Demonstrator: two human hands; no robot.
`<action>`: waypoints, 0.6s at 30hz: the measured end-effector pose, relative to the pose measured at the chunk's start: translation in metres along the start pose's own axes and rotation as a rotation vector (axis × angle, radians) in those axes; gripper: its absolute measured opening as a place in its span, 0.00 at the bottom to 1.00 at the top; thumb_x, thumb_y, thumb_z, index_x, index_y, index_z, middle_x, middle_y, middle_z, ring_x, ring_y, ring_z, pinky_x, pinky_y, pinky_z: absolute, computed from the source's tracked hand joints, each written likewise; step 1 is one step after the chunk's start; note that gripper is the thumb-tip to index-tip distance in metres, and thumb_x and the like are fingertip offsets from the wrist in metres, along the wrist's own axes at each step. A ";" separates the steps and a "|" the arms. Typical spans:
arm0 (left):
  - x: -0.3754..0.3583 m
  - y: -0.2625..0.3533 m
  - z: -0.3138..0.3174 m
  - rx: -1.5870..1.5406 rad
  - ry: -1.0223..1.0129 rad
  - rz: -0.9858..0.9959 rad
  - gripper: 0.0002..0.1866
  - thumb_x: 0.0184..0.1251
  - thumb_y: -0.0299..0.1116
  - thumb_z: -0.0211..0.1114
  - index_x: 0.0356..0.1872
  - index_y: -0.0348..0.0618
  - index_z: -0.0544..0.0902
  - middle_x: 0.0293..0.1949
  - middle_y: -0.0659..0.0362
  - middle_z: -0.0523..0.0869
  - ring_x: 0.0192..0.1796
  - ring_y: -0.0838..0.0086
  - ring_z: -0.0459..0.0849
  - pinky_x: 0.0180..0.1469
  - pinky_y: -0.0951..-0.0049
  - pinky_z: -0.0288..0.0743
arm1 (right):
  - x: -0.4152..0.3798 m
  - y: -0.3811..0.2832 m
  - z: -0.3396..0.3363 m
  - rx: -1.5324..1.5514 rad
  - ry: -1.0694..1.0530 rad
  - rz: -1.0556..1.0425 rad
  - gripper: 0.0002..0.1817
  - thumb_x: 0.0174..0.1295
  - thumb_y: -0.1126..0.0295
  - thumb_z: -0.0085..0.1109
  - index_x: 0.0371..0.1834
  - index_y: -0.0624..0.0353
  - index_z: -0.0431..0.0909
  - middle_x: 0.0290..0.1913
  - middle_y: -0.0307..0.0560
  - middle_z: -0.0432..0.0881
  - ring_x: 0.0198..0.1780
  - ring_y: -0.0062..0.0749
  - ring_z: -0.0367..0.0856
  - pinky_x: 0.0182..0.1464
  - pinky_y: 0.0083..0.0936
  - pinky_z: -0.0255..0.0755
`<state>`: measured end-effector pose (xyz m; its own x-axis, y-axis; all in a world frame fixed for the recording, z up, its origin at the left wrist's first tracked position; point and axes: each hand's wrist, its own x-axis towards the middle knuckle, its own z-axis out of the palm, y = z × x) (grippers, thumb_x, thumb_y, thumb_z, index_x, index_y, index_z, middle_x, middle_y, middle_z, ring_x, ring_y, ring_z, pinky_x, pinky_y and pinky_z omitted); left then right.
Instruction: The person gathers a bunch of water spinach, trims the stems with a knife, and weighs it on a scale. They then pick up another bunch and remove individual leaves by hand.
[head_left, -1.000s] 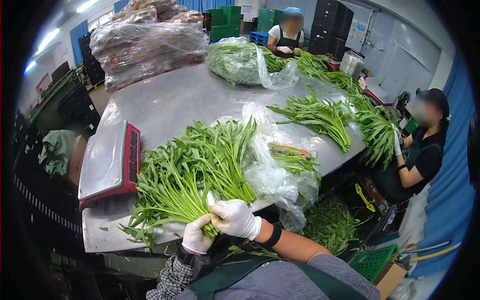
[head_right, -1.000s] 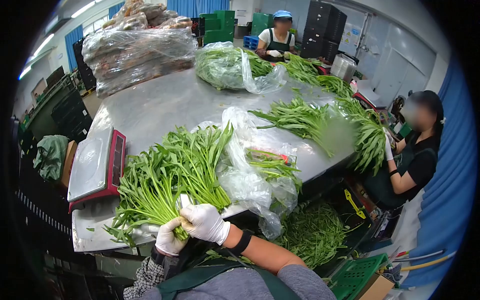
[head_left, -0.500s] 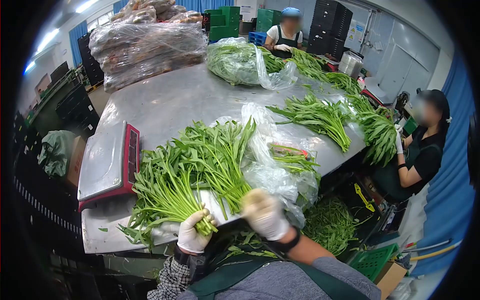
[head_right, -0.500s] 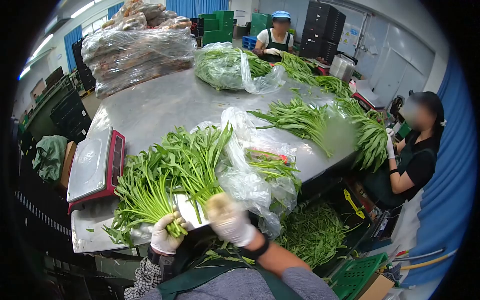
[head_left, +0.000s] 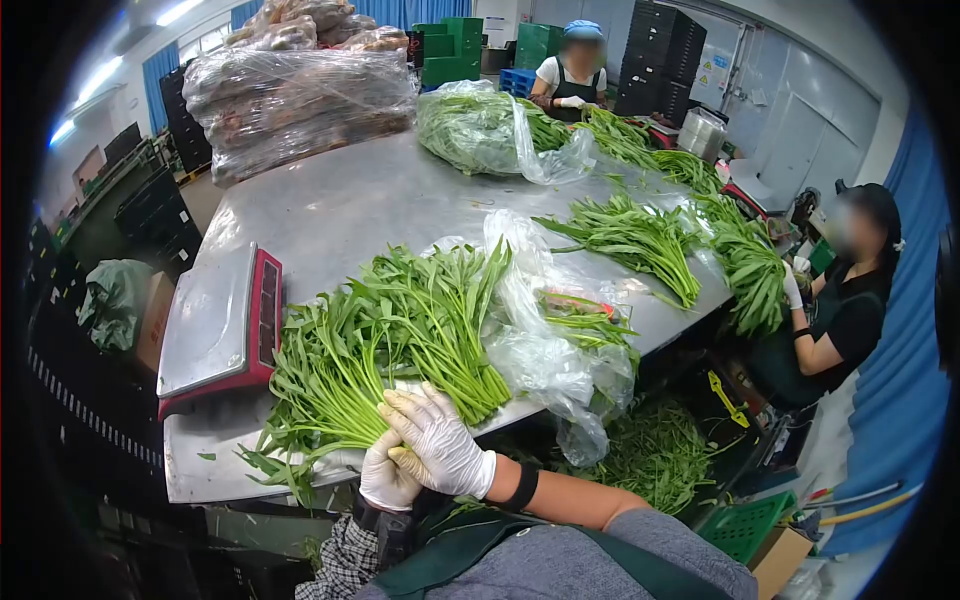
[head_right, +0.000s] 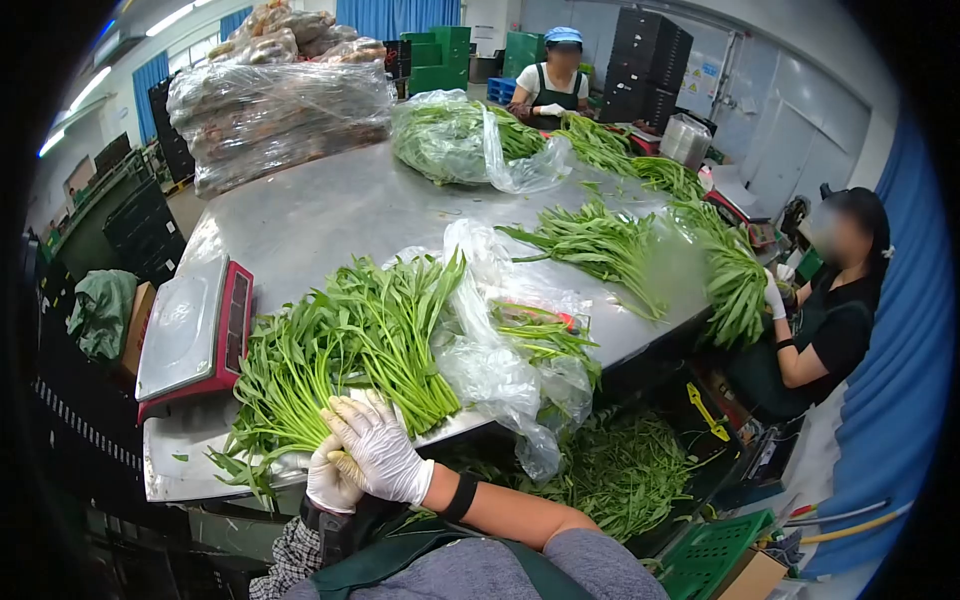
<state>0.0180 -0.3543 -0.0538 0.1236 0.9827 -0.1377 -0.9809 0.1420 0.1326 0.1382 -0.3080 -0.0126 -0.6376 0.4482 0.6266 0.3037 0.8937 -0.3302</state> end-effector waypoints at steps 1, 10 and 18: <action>0.001 0.001 -0.002 -0.006 0.001 -0.003 0.21 0.63 0.25 0.52 0.59 0.38 0.64 0.55 0.53 0.72 0.56 0.67 0.73 0.60 0.68 0.68 | -0.001 0.000 0.000 0.009 -0.006 0.005 0.30 0.60 0.54 0.46 0.61 0.65 0.62 0.60 0.59 0.65 0.62 0.49 0.62 0.66 0.47 0.46; -0.010 0.015 0.009 0.177 -0.086 0.014 0.16 0.57 0.22 0.57 0.49 0.38 0.73 0.40 0.56 0.79 0.42 0.66 0.77 0.46 0.65 0.73 | 0.012 0.036 -0.011 0.008 0.019 0.107 0.28 0.59 0.56 0.49 0.59 0.63 0.65 0.65 0.64 0.57 0.67 0.56 0.53 0.66 0.46 0.46; -0.043 0.038 0.098 0.591 -0.506 0.319 0.17 0.55 0.29 0.60 0.47 0.44 0.69 0.26 0.64 0.69 0.26 0.77 0.69 0.28 0.75 0.63 | -0.003 0.068 0.013 -0.452 -0.317 0.162 0.30 0.52 0.53 0.54 0.56 0.60 0.69 0.66 0.61 0.56 0.68 0.52 0.50 0.66 0.54 0.38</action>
<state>-0.0103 -0.3797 0.0531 0.0448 0.9009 0.4318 -0.7576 -0.2511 0.6025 0.1519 -0.2486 -0.0466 -0.7174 0.6146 0.3279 0.6435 0.7650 -0.0260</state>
